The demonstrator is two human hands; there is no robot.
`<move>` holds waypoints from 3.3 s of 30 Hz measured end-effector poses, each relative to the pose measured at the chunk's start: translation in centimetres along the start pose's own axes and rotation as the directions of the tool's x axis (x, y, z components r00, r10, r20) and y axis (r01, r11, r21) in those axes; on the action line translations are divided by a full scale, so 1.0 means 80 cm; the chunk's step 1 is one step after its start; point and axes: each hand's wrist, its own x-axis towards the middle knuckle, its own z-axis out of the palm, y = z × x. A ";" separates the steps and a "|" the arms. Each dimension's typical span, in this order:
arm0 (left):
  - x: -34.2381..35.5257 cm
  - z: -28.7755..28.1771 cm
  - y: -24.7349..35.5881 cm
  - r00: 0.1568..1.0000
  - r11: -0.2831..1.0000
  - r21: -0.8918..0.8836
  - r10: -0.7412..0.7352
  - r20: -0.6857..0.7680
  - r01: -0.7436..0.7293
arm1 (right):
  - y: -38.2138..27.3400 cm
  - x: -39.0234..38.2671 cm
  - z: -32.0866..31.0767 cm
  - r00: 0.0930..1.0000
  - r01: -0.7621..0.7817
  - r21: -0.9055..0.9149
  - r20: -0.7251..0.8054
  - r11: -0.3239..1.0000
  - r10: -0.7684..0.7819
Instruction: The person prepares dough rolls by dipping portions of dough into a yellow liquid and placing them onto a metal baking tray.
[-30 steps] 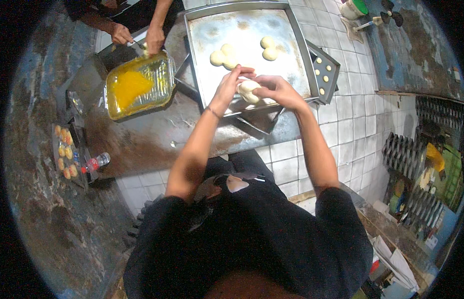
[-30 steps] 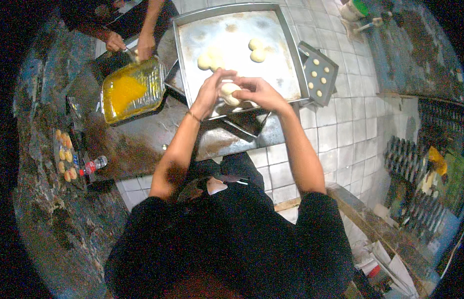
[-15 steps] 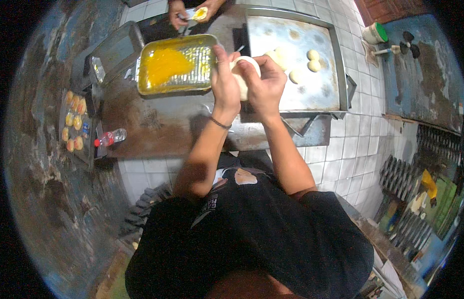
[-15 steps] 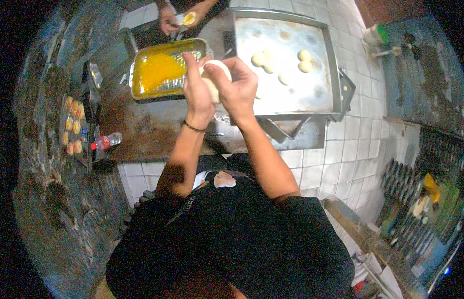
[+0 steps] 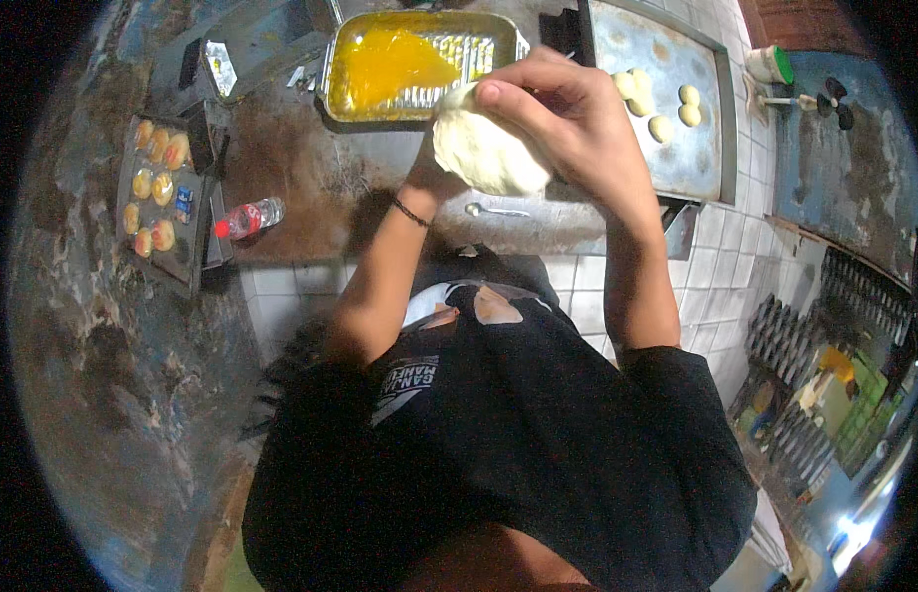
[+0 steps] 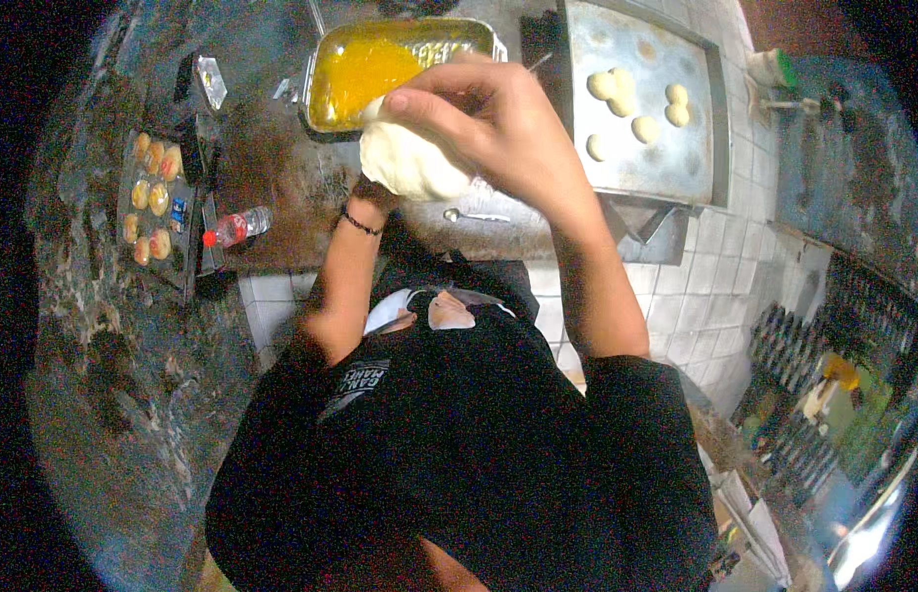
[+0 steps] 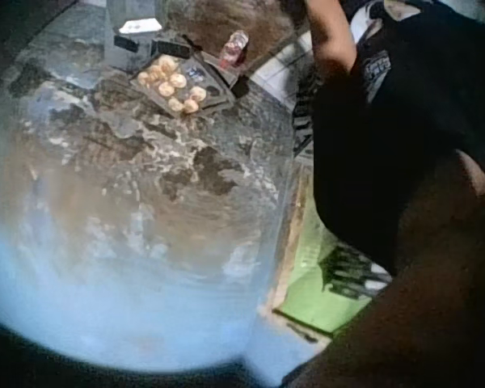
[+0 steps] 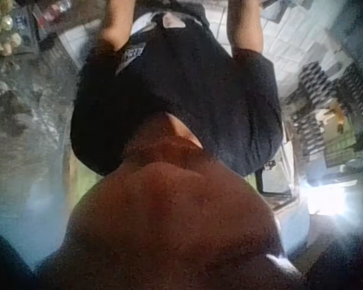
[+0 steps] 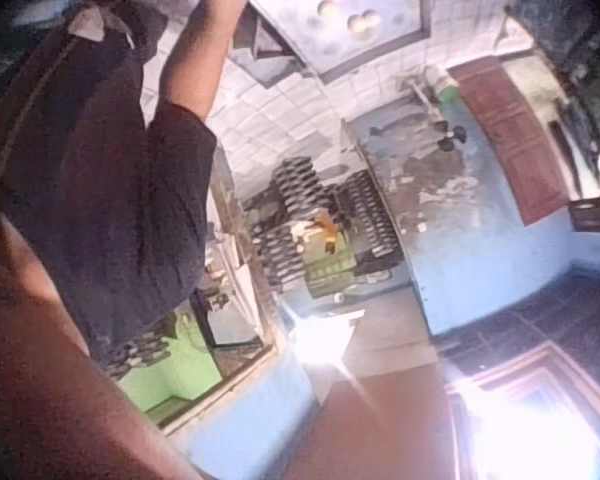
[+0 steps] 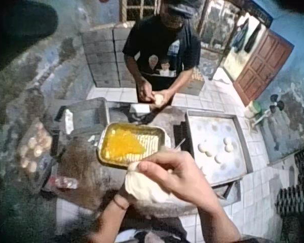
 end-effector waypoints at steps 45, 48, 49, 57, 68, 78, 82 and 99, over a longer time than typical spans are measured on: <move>-0.120 -0.166 0.066 0.643 0.889 -0.011 -0.341 -0.686 0.459 | 0.457 0.088 0.126 0.926 -0.020 -0.675 0.266 0.738 0.269; -0.123 -0.175 0.062 0.696 0.829 0.175 -0.309 -0.649 0.531 | 0.443 0.099 0.118 0.842 -0.056 -0.624 0.390 0.779 0.373; -0.123 -0.179 0.058 0.715 0.793 0.251 -0.300 -0.631 0.555 | 0.452 0.105 0.113 0.822 -0.075 -0.569 0.429 0.819 0.374; -0.096 -0.199 0.021 0.905 0.511 0.765 -0.063 -0.422 0.392 | 0.289 0.094 0.103 0.813 -0.293 -0.028 0.519 0.956 0.264; -0.039 -0.156 0.036 0.926 0.757 0.601 -0.013 -0.376 0.255 | 0.139 -0.012 0.156 0.979 0.194 -0.442 0.032 0.876 -0.201; -0.059 -0.146 0.039 0.928 0.787 0.493 -0.314 -0.199 0.372 | 0.358 -0.204 0.140 0.914 -0.300 -0.547 0.069 0.781 0.399; -0.049 -0.125 0.053 0.915 0.784 0.532 -0.402 0.043 0.319 | 0.156 -0.074 0.110 0.987 -0.119 -0.069 0.103 0.990 0.126; -0.035 -0.047 0.129 0.951 0.953 0.147 -0.283 0.122 0.264 | 0.049 -0.026 0.064 0.990 -0.140 0.364 0.061 0.921 0.126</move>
